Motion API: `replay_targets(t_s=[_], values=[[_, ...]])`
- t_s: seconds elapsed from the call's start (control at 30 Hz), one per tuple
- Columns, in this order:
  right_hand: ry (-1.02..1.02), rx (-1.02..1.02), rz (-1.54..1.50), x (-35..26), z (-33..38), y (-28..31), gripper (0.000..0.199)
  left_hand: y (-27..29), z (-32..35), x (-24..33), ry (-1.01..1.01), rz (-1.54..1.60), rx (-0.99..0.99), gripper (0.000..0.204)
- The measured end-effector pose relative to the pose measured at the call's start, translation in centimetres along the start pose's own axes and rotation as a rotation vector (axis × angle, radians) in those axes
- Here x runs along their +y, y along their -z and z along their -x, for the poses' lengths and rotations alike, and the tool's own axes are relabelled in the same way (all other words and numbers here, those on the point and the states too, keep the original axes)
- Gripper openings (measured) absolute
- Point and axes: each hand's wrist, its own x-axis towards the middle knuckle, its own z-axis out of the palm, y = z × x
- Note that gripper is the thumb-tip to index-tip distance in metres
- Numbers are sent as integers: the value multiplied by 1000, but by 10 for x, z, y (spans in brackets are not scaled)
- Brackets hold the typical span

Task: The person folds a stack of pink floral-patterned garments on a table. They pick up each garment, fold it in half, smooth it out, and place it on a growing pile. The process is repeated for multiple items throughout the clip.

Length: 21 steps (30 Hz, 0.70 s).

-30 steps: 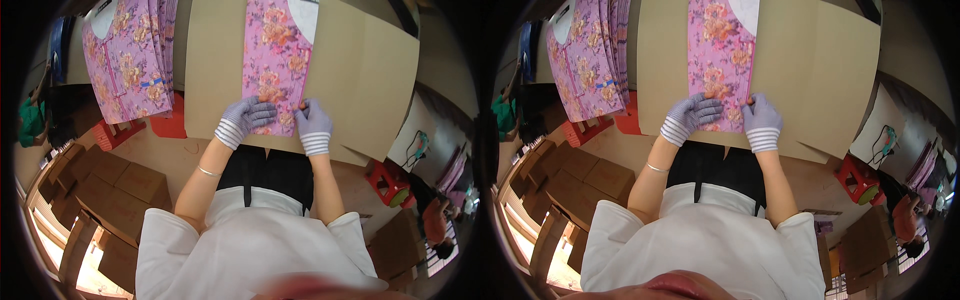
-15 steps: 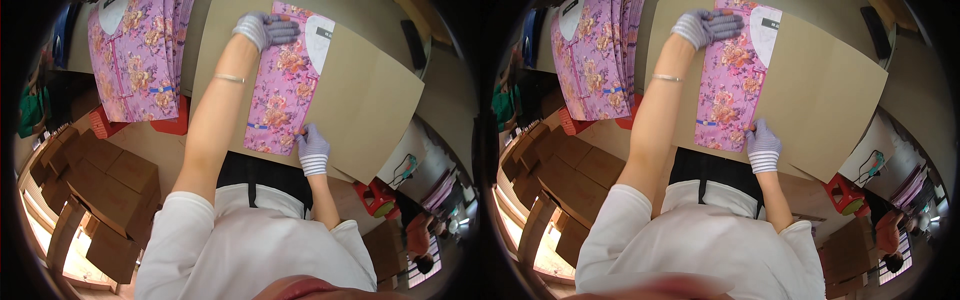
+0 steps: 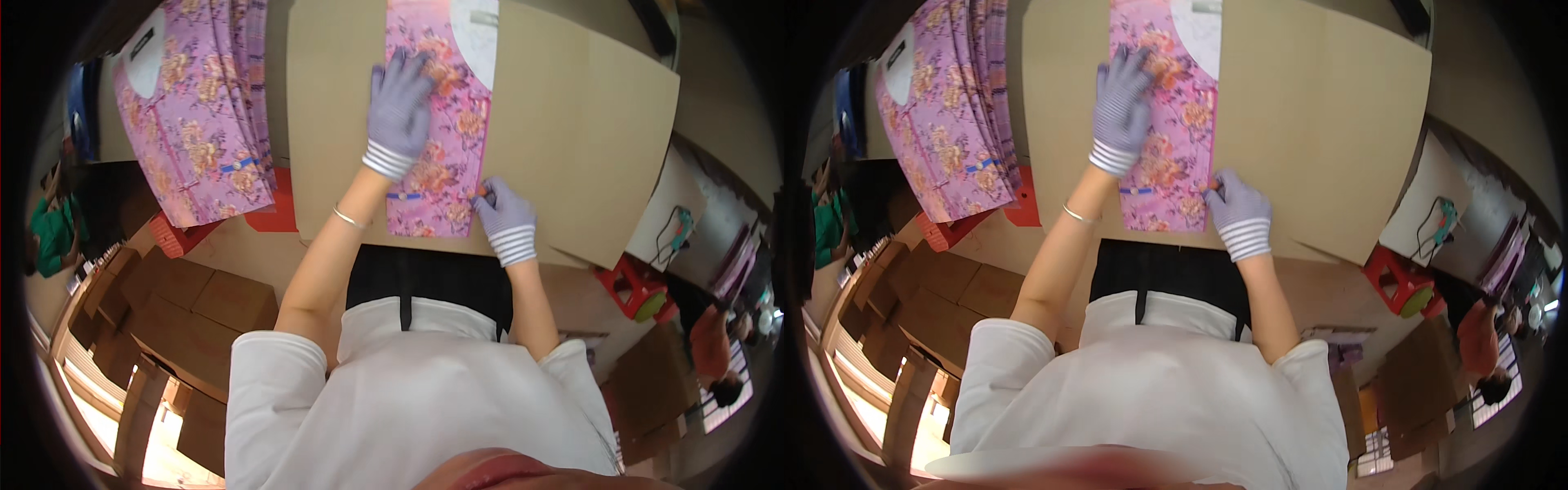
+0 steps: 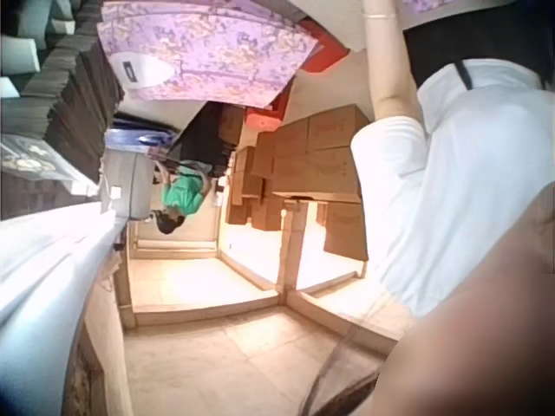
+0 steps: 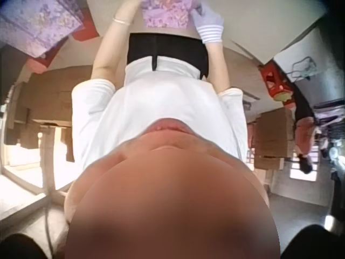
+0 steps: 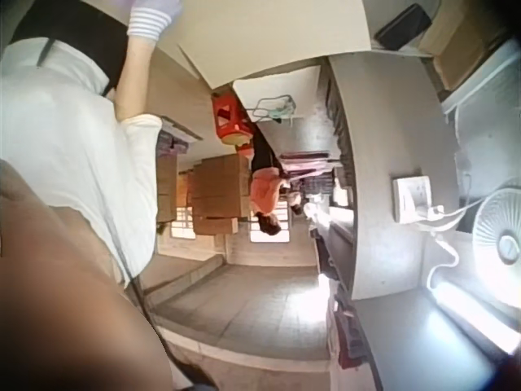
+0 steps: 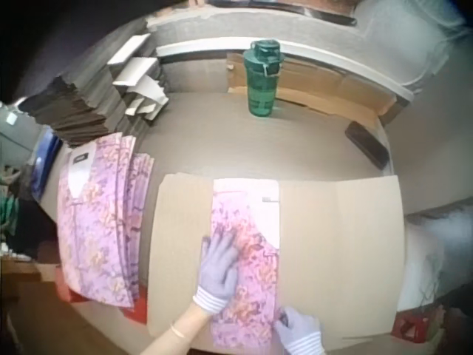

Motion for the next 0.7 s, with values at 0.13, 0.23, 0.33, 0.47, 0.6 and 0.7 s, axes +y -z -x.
replay_targets(t_s=[0.13, 0.23, 0.33, 0.47, 0.6, 0.7], values=[[244, 530, 70, 34, 2, 61, 17, 0, 26, 19, -39, -570, -225, 51], [62, 908, -126, 92, -10, 155, 30, -1, 26, 20, -64, -577, -211, 49], [-83, 728, -224, 170, -21, 212, 43, -10, 28, 12, -134, -609, -138, 48], [-91, 481, -818, 104, -20, 196, 49, -5, 26, 16, -105, -626, -177, 48], [318, 331, -377, 35, -38, 103, 48, 1, 30, 26, -79, -612, -183, 55], [496, 582, -29, 40, -60, 60, 50, -2, 26, 25, -110, -566, -164, 56]])
